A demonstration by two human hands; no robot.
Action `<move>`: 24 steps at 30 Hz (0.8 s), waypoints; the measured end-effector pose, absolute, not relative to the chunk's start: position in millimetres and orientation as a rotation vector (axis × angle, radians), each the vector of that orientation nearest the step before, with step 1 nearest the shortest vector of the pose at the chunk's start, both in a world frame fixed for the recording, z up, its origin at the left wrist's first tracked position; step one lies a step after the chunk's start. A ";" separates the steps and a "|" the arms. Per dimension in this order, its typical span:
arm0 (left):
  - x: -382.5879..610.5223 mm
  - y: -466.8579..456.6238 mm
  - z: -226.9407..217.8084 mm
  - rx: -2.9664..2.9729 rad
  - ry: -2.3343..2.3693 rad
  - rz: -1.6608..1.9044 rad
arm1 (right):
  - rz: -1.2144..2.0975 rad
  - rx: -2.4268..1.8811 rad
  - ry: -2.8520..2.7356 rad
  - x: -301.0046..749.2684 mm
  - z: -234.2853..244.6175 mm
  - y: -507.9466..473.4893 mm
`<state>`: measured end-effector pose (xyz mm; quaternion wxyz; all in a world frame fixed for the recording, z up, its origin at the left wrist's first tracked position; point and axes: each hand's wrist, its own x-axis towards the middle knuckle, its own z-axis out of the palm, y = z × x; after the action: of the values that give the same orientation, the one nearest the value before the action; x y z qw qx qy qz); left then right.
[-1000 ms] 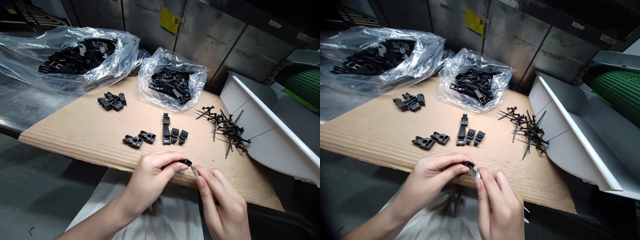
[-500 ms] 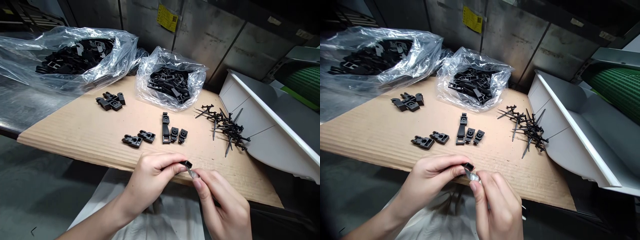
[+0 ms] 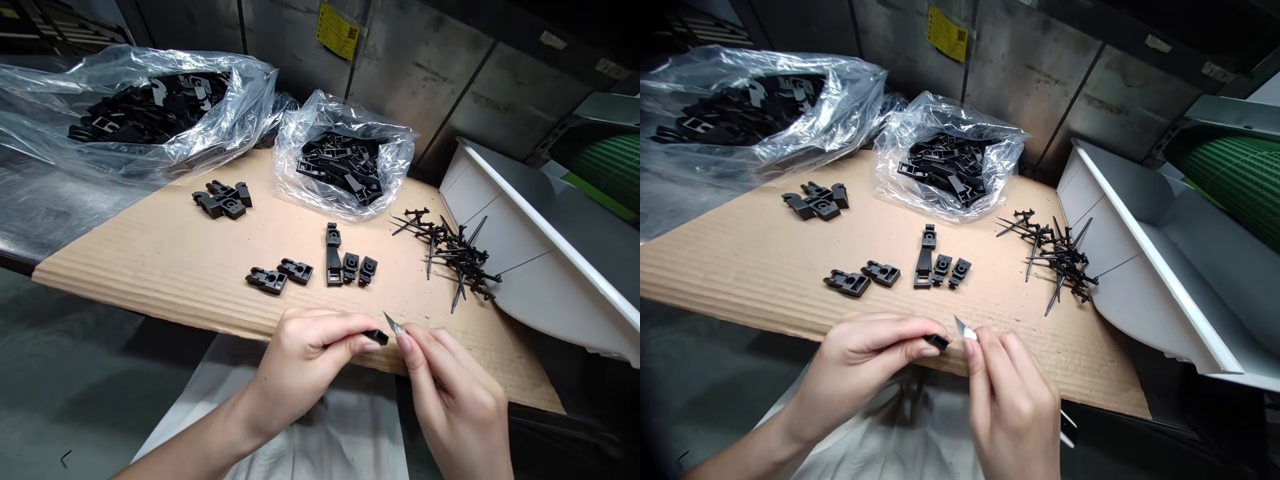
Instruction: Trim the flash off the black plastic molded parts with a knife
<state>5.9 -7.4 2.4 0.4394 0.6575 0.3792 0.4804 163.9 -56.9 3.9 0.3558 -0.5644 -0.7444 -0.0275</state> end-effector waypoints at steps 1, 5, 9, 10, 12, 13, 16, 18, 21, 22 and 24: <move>5.8 -7.8 2.4 1.628 0.938 1.188 | -0.053 -1.462 -1.922 165.7 3.7 -55.7; 3.6 -6.2 3.9 1.594 0.914 1.155 | 0.121 -1.442 -1.869 171.7 4.9 -55.5; -2.0 -0.2 6.2 1.466 0.839 1.060 | 0.213 -1.448 -1.851 173.7 4.3 -62.4; -3.2 1.1 6.7 1.435 0.810 1.039 | 0.223 -1.445 -1.846 173.1 3.4 -64.4; -4.5 2.6 7.5 1.398 0.758 1.018 | 0.229 -1.435 -1.807 170.0 1.5 -67.6; -4.5 2.6 7.7 1.394 0.745 1.018 | 0.226 -1.423 -1.775 167.8 0.7 -68.5; -2.7 0.2 7.4 1.404 0.737 1.068 | 0.155 -1.350 -1.768 161.2 0.0 -68.4; -1.3 -1.8 6.9 1.432 0.734 1.112 | 0.060 -1.320 -1.824 158.7 1.4 -66.5; 0.0 -3.0 6.7 1.468 0.750 1.143 | -0.074 -1.335 -1.891 158.5 4.4 -63.3; 0.3 -2.9 6.7 1.476 0.759 1.148 | -0.096 -1.333 -1.914 159.0 5.3 -62.6; 0.8 -2.5 6.8 1.492 0.767 1.155 | -0.123 -1.317 -1.943 160.0 6.6 -61.8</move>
<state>0.8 -2.5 6.8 0.5247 0.6235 0.3205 0.4829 160.0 -61.8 6.6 0.3851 -0.5171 -0.7628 -0.0482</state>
